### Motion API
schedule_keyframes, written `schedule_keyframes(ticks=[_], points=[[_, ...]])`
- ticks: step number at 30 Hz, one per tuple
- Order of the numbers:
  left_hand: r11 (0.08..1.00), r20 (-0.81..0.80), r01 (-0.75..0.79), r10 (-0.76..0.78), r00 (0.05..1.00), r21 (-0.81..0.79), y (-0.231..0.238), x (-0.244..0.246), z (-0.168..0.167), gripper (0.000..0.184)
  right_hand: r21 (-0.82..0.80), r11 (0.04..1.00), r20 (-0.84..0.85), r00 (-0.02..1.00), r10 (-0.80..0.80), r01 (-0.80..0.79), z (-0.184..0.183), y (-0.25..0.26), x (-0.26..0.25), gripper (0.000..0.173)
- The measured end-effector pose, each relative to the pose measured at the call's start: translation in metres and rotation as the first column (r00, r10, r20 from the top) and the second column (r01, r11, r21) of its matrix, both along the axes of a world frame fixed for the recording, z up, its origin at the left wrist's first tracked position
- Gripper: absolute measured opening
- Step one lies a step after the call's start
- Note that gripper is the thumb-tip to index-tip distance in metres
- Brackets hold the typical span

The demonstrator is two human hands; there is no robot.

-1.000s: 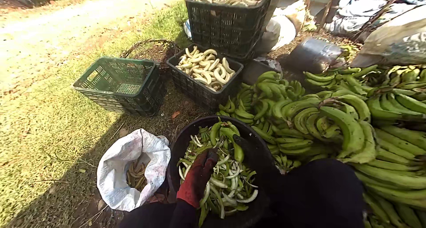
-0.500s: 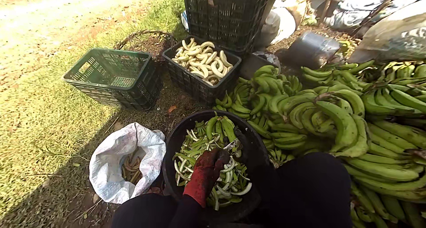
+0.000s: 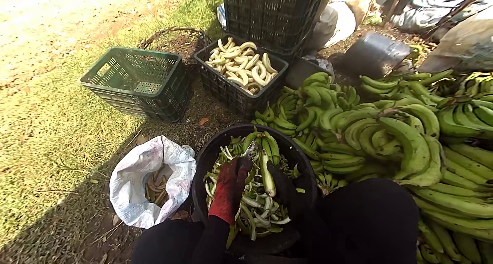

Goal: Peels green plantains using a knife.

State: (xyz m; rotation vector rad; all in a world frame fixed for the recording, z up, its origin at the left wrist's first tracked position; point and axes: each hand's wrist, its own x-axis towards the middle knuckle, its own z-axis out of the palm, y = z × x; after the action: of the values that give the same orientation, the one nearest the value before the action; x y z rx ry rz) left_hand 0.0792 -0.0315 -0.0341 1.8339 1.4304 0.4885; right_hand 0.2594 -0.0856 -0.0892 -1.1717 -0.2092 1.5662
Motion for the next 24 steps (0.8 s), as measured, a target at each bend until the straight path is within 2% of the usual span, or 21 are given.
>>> schedule_keyframes(ticks=[2, 4, 6, 8, 10, 12, 14, 15, 17, 19, 22, 24], points=[[0.982, 0.037, 0.141, -0.137, 0.990, -0.122, -0.019, 0.002, 0.004, 0.046, 0.113, 0.989, 0.260, 0.958, -0.121, 0.094, 0.011, 0.015, 0.011, 0.042], [0.962, 0.068, 0.217, -0.208, 0.976, -0.169, -0.034, 0.003, 0.006, 0.046, 0.208, 0.972, 0.494, 0.847, -0.197, 0.105, 0.040, 0.023, 0.017, 0.048], [0.968, 0.069, 0.202, -0.193, 0.979, -0.151, -0.041, 0.005, 0.005, 0.044, 0.280, 0.952, 0.548, 0.793, -0.267, 0.126, 0.051, 0.030, 0.018, 0.048], [0.983, 0.013, 0.147, -0.147, 0.989, -0.110, -0.035, 0.006, 0.003, 0.044, 0.277, 0.949, 0.479, 0.835, -0.270, 0.148, 0.050, 0.032, 0.009, 0.043], [0.996, -0.099, 0.084, -0.086, 0.991, -0.021, -0.017, 0.006, 0.001, 0.044, 0.176, 0.981, 0.315, 0.939, -0.140, 0.087, 0.049, 0.021, -0.006, 0.038], [0.995, -0.193, 0.003, 0.015, 0.981, 0.096, 0.002, 0.003, 0.001, 0.046, 0.077, 0.990, 0.150, 0.983, 0.105, -0.117, 0.039, 0.005, -0.017, 0.043], [0.985, -0.167, -0.078, 0.104, 0.980, 0.155, 0.016, -0.002, -0.001, 0.047, 0.032, 0.939, 0.226, 0.917, 0.328, -0.344, 0.031, -0.009, -0.020, 0.041], [0.982, -0.138, -0.095, 0.118, 0.983, 0.163, 0.018, -0.004, -0.002, 0.046, 0.026, 0.929, 0.248, 0.903, 0.352, -0.369, 0.027, -0.013, -0.020, 0.040], [0.991, -0.076, -0.048, 0.058, 0.995, 0.127, 0.011, -0.004, -0.001, 0.044, 0.070, 0.966, 0.160, 0.958, 0.237, -0.250, 0.019, -0.011, -0.011, 0.042], [0.996, -0.041, 0.059, -0.057, 0.998, 0.070, -0.007, 0.001, 0.004, 0.044, 0.112, 0.992, 0.133, 0.990, 0.041, -0.056, 0.036, 0.003, -0.003, 0.045], [0.988, -0.047, 0.149, -0.147, 0.988, 0.049, -0.033, 0.008, 0.007, 0.045, 0.257, 0.946, 0.194, 0.949, -0.250, 0.197, 0.058, 0.033, 0.001, 0.037], [0.990, -0.060, 0.131, -0.127, 0.990, 0.058, -0.040, 0.012, 0.009, 0.047, 0.261, 0.899, 0.232, 0.882, -0.411, 0.351, 0.056, 0.053, 0.003, 0.042]])
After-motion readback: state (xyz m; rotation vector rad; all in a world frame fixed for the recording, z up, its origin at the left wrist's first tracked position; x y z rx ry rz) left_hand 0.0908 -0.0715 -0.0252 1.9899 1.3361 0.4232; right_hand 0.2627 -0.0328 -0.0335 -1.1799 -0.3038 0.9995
